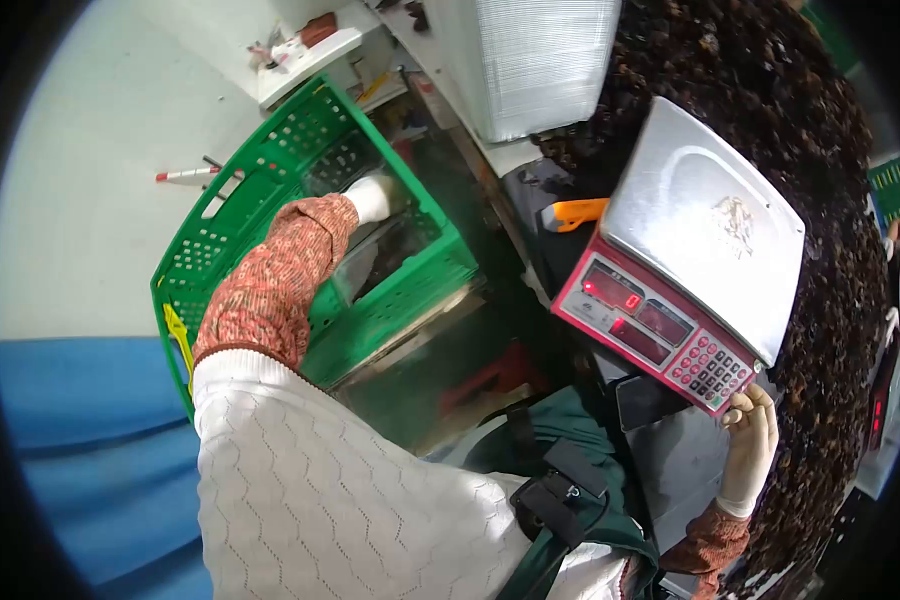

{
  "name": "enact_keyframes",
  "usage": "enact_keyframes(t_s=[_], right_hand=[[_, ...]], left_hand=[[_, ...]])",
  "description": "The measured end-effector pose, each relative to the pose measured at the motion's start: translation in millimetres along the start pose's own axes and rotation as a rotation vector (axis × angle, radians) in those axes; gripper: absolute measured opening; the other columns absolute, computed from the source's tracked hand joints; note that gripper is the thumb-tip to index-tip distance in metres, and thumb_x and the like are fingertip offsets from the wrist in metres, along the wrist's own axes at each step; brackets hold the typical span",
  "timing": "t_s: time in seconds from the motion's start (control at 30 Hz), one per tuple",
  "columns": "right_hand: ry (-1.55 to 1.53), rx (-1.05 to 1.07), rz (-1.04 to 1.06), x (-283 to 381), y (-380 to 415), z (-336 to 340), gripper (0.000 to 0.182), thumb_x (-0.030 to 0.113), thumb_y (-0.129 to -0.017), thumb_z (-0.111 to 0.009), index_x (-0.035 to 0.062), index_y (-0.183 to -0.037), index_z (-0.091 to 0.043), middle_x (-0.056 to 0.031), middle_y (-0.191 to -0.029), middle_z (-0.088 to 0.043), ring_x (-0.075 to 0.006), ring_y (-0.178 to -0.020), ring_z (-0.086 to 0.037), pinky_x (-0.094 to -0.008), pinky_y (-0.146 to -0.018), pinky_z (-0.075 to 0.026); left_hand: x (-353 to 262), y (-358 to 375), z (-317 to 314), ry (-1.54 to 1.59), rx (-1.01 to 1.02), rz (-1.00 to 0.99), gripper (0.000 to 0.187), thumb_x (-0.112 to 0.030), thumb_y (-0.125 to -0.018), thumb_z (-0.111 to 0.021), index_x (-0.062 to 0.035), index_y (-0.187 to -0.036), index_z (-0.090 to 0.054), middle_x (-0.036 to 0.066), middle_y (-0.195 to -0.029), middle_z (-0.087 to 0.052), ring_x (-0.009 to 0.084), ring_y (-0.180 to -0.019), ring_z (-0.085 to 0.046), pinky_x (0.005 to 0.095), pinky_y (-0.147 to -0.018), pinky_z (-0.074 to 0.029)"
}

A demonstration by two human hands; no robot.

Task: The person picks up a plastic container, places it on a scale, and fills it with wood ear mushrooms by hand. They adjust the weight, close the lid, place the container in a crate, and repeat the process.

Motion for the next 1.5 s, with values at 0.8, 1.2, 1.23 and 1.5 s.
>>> enact_keyframes(t_s=[0.8, 1.2, 1.23, 1.5], right_hand=[[-0.23, -0.184, -0.05, -38.4, 27.3, 51.4, 0.035, 0.023, -0.108, -0.051, -0.0055, -0.127, -0.059, -0.0052, -0.1, -0.066, -0.0105, -0.079, -0.059, -0.0253, -0.073, -0.048], [-0.325, -0.227, -0.006, -27.4, 37.9, 63.0, 0.029, 0.019, -0.106, -0.052, -0.0038, -0.123, -0.059, -0.0085, -0.096, -0.072, -0.0114, -0.074, -0.063, -0.0252, -0.07, -0.052], [-0.343, -0.248, 0.0, -26.8, 41.8, 67.0, 0.029, 0.019, -0.106, -0.052, -0.0037, -0.123, -0.059, -0.0084, -0.096, -0.072, -0.0114, -0.074, -0.063, -0.0252, -0.07, -0.052], [-0.433, -0.338, 0.005, -60.6, 64.6, 113.5, 0.033, 0.025, -0.108, -0.053, -0.0013, -0.126, -0.059, -0.0057, -0.098, -0.072, -0.012, -0.075, -0.064, -0.0259, -0.07, -0.051]], left_hand=[[25.3, 50.4, 92.8, 0.197, -0.271, 0.416, 0.022, -0.018, -0.09, -0.068, -0.0001, -0.099, -0.076, 0.016, -0.091, -0.077, 0.0305, -0.086, -0.075, 0.0382, -0.083, -0.057], [-216.4, -123.8, 577.3, -0.439, -0.828, -0.081, 0.061, -0.039, -0.097, -0.067, 0.0042, -0.14, -0.057, 0.029, -0.137, -0.061, 0.029, -0.128, -0.06, 0.0385, -0.111, -0.045], [-233.6, -133.2, 579.5, -0.428, -0.611, 0.069, 0.057, -0.035, -0.097, -0.065, 0.0047, -0.138, -0.059, 0.027, -0.133, -0.063, 0.0276, -0.123, -0.062, 0.0374, -0.107, -0.047], [-226.2, -128.0, 578.6, 0.138, -0.315, 0.126, 0.03, -0.011, -0.091, -0.064, 0.0089, -0.112, -0.072, 0.016, -0.104, -0.074, 0.0203, -0.093, -0.071, 0.0342, -0.089, -0.058]])
Point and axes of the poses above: each hand's wrist, its own y-axis away from the middle knuckle, its own z-axis out of the back of the hand, x = y × z, the point moved 4 cm from there along -y, towards the middle knuckle
